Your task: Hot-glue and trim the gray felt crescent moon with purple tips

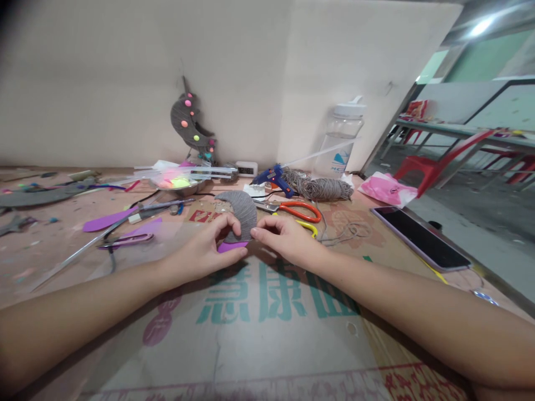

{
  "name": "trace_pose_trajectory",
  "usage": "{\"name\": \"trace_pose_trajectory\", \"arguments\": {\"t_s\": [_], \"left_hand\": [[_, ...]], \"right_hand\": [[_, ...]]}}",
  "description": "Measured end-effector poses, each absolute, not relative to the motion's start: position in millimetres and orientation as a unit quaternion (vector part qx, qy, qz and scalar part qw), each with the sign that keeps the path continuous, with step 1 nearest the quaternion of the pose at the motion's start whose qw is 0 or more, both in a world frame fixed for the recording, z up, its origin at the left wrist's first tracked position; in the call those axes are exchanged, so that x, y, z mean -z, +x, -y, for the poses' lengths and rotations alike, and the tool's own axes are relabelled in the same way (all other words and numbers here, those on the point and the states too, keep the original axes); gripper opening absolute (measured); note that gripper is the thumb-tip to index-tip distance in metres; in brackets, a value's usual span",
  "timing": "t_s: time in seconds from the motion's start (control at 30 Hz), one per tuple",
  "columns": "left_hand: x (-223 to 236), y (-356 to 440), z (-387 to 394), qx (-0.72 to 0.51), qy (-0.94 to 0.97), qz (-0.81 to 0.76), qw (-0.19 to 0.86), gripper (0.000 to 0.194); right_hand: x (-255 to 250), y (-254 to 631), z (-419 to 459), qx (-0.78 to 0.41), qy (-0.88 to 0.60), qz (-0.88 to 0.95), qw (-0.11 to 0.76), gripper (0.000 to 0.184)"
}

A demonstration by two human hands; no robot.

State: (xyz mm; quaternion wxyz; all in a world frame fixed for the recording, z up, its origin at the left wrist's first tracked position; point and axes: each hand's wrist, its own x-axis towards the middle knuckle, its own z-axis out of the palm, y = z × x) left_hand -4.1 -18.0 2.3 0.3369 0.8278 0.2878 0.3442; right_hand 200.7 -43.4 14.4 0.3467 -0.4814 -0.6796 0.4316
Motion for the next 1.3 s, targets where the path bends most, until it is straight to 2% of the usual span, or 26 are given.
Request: {"name": "trace_pose_trajectory", "arguments": {"t_s": [0.4, 0.6, 0.73, 0.93, 1.13, 1.3], "left_hand": [[-2.6, -2.8, 16.6, -0.345, 0.829, -0.305, 0.316, 0.015], [0.3, -3.0, 14.5, -0.345, 0.783, -0.308, 0.416, 0.033], [1.1, -3.2, 11.6, -0.399, 0.753, -0.294, 0.433, 0.023], [-7.6, -2.7, 18.6, -0.335, 0.764, -0.327, 0.444, 0.02], [-11.0, -1.2, 19.2, -0.363, 0.758, -0.338, 0.423, 0.014], [-11.1, -1.4, 18.1, -0.378, 0.761, -0.338, 0.405, 0.014]], "right_hand": [[-13.8, 196.6, 44.8, -0.409, -0.487, 0.69, 0.345, 0.03], [-16.3, 197.3, 46.2, -0.413, -0.485, 0.653, 0.409, 0.028], [-16.8, 197.0, 46.5, -0.432, -0.484, 0.629, 0.428, 0.03], [-15.3, 196.3, 46.2, -0.444, -0.485, 0.629, 0.415, 0.033], [-16.6, 197.8, 47.1, -0.435, -0.465, 0.658, 0.403, 0.043], [-15.1, 198.8, 46.0, -0.427, -0.464, 0.656, 0.415, 0.043]]}}
